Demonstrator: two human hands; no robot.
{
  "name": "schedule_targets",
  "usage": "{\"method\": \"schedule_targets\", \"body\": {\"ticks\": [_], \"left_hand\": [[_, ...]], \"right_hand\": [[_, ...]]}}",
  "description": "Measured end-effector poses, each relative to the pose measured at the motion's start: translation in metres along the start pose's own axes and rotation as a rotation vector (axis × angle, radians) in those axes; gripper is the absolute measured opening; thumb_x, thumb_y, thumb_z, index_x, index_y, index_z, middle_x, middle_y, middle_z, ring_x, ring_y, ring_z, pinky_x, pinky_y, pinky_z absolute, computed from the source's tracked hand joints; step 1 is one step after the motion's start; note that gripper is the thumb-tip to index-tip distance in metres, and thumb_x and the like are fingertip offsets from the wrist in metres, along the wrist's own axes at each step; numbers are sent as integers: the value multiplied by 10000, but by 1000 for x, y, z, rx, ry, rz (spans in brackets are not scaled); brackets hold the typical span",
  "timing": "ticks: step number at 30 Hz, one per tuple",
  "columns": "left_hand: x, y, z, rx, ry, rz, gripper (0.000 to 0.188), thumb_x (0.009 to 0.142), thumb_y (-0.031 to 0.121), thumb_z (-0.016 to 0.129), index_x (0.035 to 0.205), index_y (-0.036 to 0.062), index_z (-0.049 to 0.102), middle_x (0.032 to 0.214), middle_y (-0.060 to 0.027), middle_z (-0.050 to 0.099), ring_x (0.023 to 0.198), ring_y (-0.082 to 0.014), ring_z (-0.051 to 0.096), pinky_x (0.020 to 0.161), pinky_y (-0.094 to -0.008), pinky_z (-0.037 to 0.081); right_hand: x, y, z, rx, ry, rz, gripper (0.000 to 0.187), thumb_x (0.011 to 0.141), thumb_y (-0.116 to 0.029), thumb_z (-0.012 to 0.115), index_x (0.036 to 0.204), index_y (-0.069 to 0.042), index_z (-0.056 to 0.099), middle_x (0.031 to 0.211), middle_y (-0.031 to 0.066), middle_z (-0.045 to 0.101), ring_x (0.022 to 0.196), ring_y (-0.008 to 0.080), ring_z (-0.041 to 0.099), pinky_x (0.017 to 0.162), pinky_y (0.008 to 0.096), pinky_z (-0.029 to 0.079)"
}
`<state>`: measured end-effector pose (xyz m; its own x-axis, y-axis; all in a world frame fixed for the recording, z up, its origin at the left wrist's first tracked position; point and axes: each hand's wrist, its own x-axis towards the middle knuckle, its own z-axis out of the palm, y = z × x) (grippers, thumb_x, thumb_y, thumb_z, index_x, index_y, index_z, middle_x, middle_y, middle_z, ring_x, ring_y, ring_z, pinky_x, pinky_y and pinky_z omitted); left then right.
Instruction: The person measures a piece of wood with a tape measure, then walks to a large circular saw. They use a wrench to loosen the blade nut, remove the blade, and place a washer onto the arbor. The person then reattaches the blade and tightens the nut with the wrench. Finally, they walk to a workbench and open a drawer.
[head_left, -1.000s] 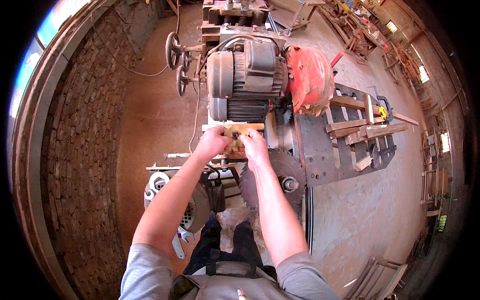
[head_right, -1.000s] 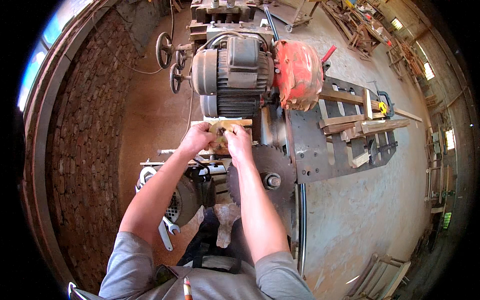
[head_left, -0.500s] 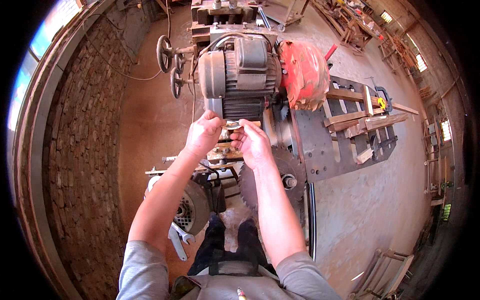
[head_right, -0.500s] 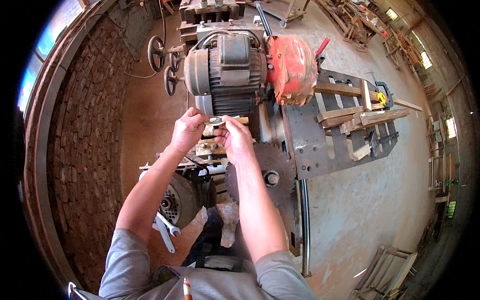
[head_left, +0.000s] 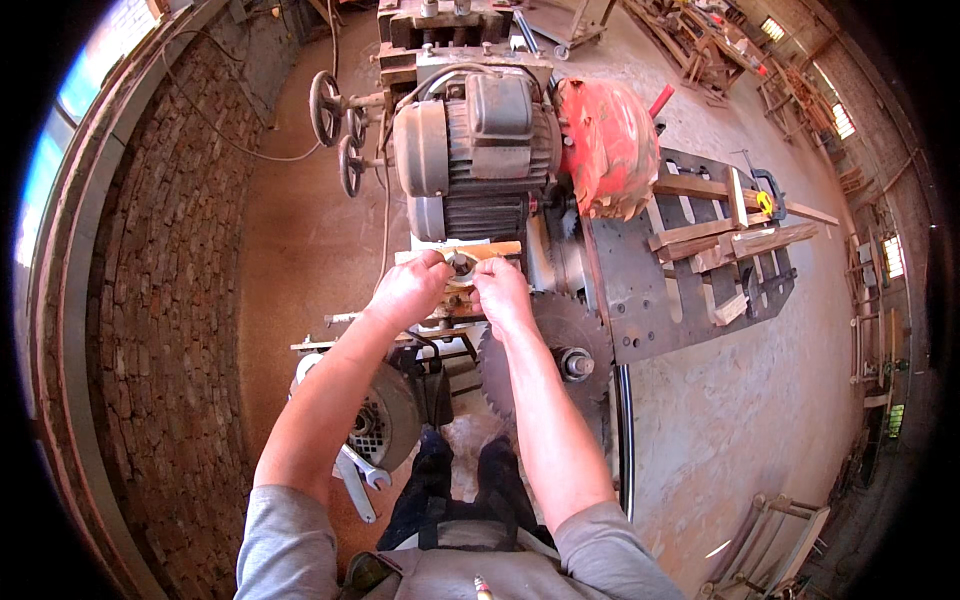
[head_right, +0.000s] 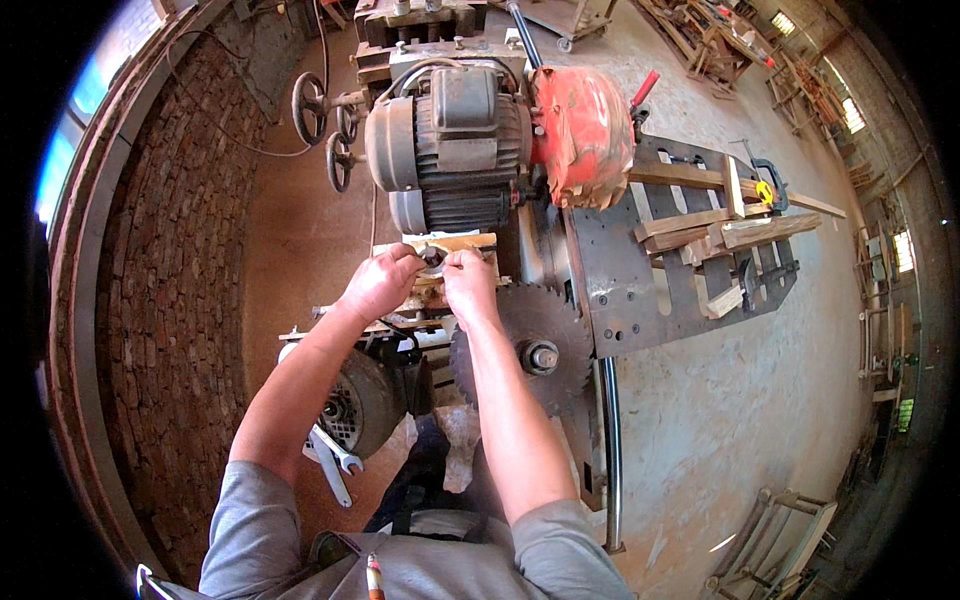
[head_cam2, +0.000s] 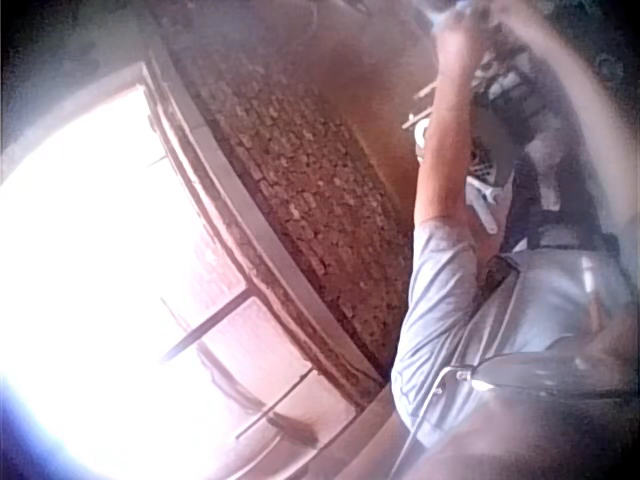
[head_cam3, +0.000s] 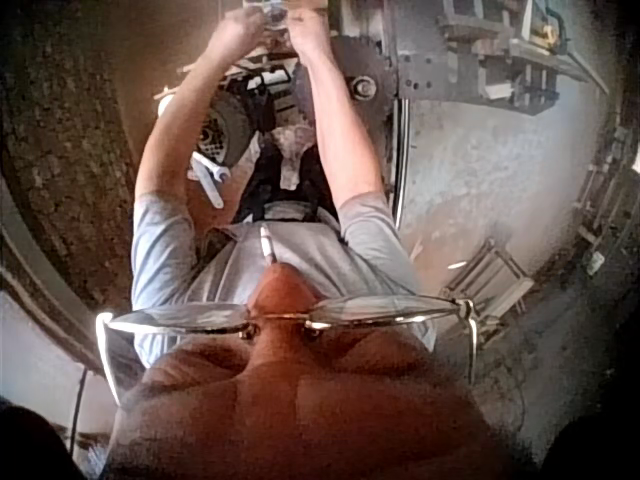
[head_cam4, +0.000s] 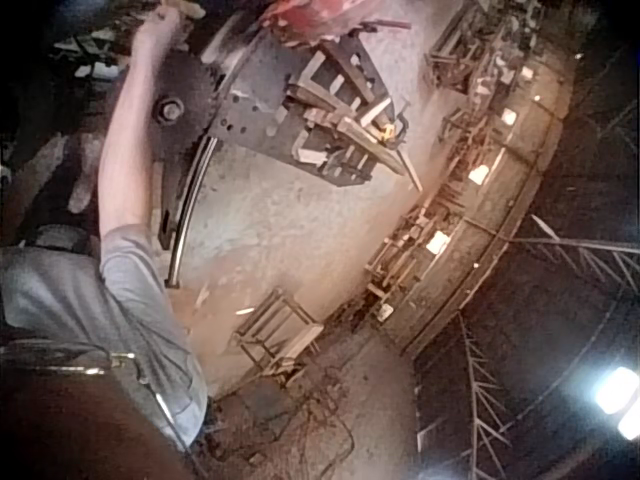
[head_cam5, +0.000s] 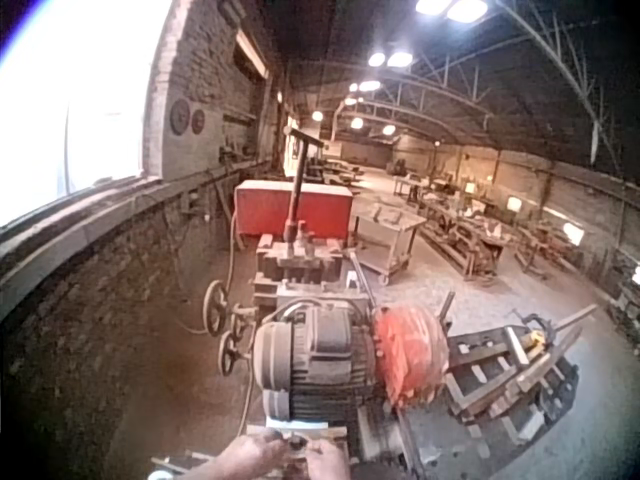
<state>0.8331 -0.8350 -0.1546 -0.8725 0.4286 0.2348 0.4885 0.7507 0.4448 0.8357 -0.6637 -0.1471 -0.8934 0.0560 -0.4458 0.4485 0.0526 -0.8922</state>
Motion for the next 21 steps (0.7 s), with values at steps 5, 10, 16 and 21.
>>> {"method": "schedule_targets", "body": {"ticks": [5, 10, 16, 21], "left_hand": [[6, 1, -1, 86, -76, 117, 111, 794, 105, 595, 878, 63, 653, 1016, -112, 614, 940, -305, 657, 782, -417, 556], [9, 1, -11, 267, -258, 76, 219, 806, 72, 589, 996, 78, 696, 1130, -134, 641, 1016, -302, 650, 829, -403, 553], [-39, 46, -133, 56, 151, -143, 184, 832, 88, 649, 1006, 36, 674, 1108, -146, 655, 978, -312, 662, 828, -389, 546], [-154, 77, -174, -204, 327, -529, 190, 853, 10, 662, 1042, -3, 663, 932, -144, 670, 811, -211, 680, 714, -308, 543]], "right_hand": [[25, 35, -5, -321, 100, -137, 123, 885, -75, 570, 973, -15, 633, 866, 120, 653, 769, 229, 631, 677, 342, 506], [4, 8, -9, -670, 52, -196, 266, 882, -167, 601, 1106, -29, 642, 1017, 226, 676, 973, 389, 647, 850, 428, 510], [-67, -15, -19, -384, 84, -343, 254, 906, -188, 620, 1084, -8, 645, 963, 166, 696, 895, 287, 684, 805, 359, 514], [-168, 0, 0, -333, -173, -333, 183, 878, -118, 671, 1018, -5, 637, 863, 129, 674, 753, 232, 677, 690, 338, 526]]}}
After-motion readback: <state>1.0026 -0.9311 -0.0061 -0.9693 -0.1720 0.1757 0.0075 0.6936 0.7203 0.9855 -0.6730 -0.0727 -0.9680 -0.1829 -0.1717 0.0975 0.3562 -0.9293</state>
